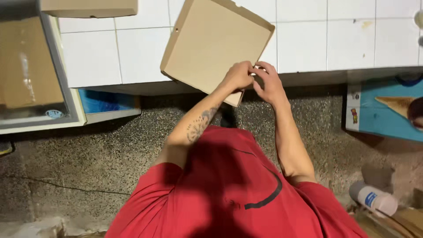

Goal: The person assembles flat cardboard boxes by folding the sides and securing the tabs. They handle multiple boxes one at a time on a tiled countertop, stacking the finished boxes to the side.

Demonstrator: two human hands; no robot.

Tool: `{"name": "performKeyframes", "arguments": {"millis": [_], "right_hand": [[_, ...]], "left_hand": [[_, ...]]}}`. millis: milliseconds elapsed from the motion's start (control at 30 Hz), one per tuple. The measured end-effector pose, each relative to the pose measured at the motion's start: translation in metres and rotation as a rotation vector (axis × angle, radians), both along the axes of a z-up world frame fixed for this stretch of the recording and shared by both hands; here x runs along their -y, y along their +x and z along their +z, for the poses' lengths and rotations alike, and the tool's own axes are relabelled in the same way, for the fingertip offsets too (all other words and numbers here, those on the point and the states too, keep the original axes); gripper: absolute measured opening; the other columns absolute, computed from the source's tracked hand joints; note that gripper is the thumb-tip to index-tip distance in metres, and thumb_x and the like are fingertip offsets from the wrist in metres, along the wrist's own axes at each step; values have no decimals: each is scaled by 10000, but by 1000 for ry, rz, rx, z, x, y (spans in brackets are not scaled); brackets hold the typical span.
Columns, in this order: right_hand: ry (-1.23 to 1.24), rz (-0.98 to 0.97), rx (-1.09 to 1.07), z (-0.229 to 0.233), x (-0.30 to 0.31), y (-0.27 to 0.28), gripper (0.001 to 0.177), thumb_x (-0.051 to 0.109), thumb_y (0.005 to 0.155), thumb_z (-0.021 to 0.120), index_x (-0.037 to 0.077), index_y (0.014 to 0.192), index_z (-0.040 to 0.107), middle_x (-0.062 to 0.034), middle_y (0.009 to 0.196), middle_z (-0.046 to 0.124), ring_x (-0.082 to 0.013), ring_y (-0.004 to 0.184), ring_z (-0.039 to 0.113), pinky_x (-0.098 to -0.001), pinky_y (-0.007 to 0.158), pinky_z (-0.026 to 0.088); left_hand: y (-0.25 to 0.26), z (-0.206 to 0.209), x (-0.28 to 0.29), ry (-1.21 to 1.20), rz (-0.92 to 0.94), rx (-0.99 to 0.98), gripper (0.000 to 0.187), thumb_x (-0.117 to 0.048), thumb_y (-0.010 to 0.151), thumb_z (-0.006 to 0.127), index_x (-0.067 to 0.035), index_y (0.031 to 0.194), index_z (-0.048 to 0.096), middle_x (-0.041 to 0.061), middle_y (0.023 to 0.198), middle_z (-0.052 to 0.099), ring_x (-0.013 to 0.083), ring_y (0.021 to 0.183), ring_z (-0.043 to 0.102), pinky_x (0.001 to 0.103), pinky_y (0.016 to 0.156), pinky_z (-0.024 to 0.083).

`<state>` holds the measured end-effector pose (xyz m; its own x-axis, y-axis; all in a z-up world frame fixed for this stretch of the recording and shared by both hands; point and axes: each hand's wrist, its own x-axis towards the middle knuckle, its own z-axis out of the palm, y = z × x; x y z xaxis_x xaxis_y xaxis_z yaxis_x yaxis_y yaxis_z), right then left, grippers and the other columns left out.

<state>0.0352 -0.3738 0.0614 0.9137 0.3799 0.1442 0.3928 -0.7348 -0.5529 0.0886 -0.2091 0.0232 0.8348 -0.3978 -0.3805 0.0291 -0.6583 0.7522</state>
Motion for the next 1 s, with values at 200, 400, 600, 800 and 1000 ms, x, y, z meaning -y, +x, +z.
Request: {"name": "performKeyframes", "arguments": {"millis": [200, 400, 600, 800, 1000], "right_hand": [[58, 84, -153, 16, -5, -4, 610, 144, 866, 770, 126, 1441, 567, -216, 1623, 343, -448, 1444, 420, -526, 1192, 416], [205, -33, -68, -8, 4, -20, 499, 80, 921, 738, 72, 1399, 595, -187, 1391, 563, -399, 1299, 574, -513, 1088, 489], [610, -438, -294, -36, 1, -48, 190, 86, 951, 762, 93, 1139, 736, -90, 938, 750, -142, 626, 677, -299, 600, 588], [1058, -701, -643, -41, -13, -44, 147, 60, 977, 673, 16, 1106, 619, -161, 940, 683, -227, 873, 754, -365, 681, 706], [1104, -814, -553, -33, -17, -30, 112, 99, 973, 691, 26, 1057, 708, -50, 824, 601, -103, 807, 606, -365, 779, 723]], "left_hand": [[7, 8, -12, -141, 183, -31, 318, -138, 802, 661, -96, 1115, 693, 165, 923, 770, 409, 938, 762, 521, 856, 610], [9, 5, 3, -170, 339, -36, 310, -168, 818, 692, -103, 1121, 704, 123, 897, 755, 320, 834, 785, 493, 808, 626], [26, 3, 18, -196, 491, 49, 387, -150, 789, 701, -68, 1167, 685, 147, 919, 764, 371, 949, 777, 517, 862, 627], [37, 1, 31, -235, 556, 141, 279, -197, 858, 678, -172, 1118, 579, -122, 474, 536, 149, 551, 618, 367, 635, 509], [45, -23, 17, -462, 187, 322, 497, -80, 954, 635, -252, 1415, 560, 52, 1074, 469, 123, 711, 532, 260, 832, 518]]}}
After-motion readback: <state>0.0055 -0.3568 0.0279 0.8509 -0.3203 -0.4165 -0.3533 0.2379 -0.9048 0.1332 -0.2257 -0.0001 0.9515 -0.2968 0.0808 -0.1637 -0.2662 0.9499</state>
